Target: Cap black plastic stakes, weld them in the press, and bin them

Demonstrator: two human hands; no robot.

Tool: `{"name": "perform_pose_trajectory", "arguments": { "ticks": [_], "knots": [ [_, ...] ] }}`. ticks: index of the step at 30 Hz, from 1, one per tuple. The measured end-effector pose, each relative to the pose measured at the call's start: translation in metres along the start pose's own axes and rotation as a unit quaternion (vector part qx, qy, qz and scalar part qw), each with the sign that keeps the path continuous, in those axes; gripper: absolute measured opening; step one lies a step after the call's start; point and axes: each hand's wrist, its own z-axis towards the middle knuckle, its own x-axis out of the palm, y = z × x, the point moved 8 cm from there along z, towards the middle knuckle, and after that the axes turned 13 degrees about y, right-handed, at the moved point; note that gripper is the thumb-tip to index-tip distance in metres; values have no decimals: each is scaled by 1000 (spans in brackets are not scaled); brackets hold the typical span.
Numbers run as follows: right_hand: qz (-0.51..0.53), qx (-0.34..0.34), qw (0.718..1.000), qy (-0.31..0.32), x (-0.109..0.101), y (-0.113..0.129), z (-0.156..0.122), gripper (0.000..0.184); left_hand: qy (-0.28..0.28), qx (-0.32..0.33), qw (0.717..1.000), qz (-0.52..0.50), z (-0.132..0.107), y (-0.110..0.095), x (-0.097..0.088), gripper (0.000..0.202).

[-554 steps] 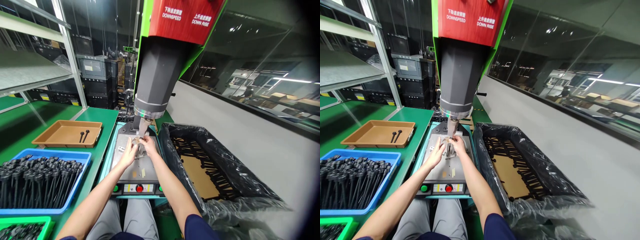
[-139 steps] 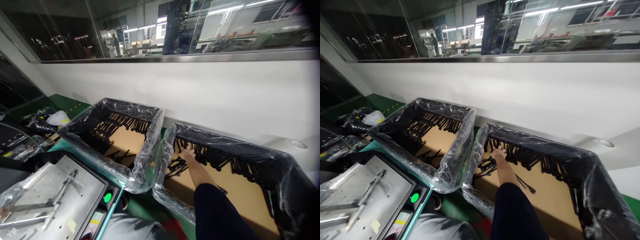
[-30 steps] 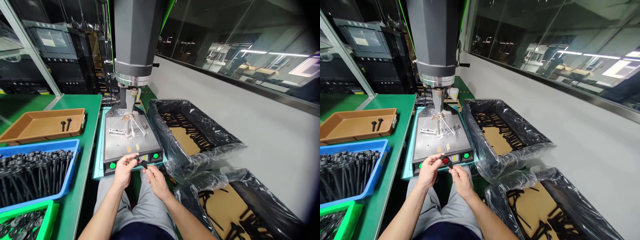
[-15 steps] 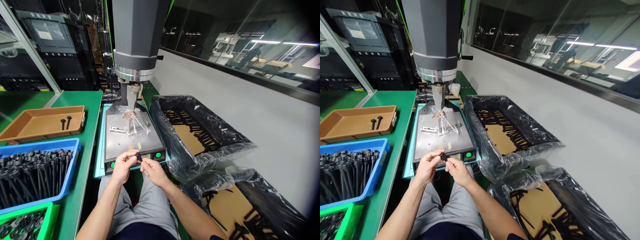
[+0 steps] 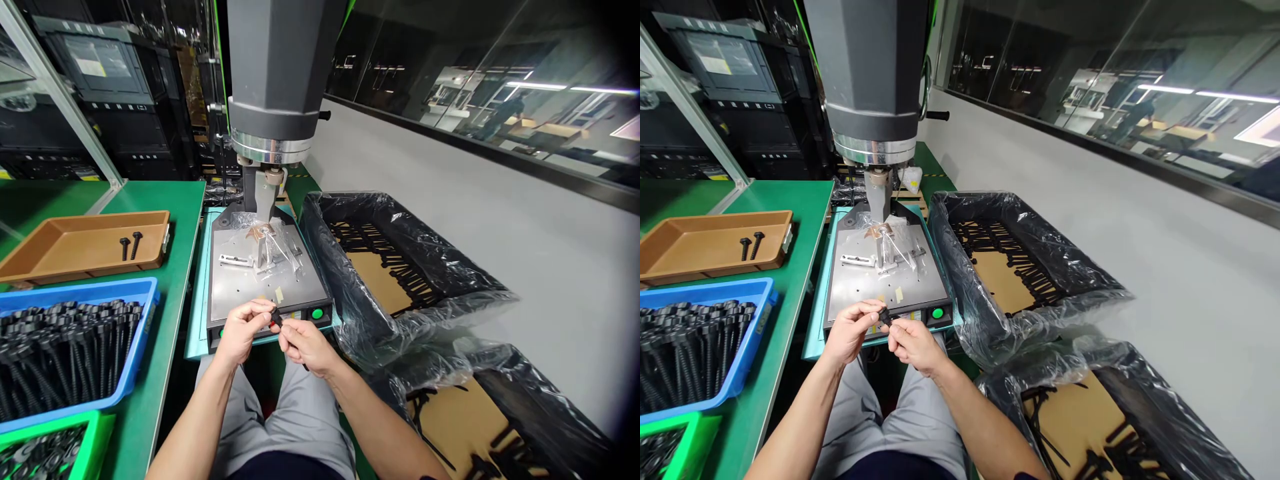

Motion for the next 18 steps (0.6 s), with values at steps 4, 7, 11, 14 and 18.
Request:
{"name": "perform_pose_trajectory", "arguments": {
  "ticks": [4, 7, 11, 14, 18],
  "knots": [
    [6, -21, 1000, -5, 0, 2, 1, 44, 36, -2, 999, 33, 0, -2, 5, 13],
    [25, -26, 999, -3, 2, 1, 4, 42, 51, 6, 996, 73, 1, -5, 7, 21],
    [46, -52, 997, -22, 2, 7, 14, 34, 35, 45, 986, 157, 7, -20, 1, 21],
    [65, -95, 993, -38, 2, 22, 25, 34, 20, 69, 978, 197, 11, -32, -1, 20],
    [87, -117, 989, -23, 4, 35, 40, 46, 30, 67, 974, 212, 15, -37, 5, 19]
  ]
}}
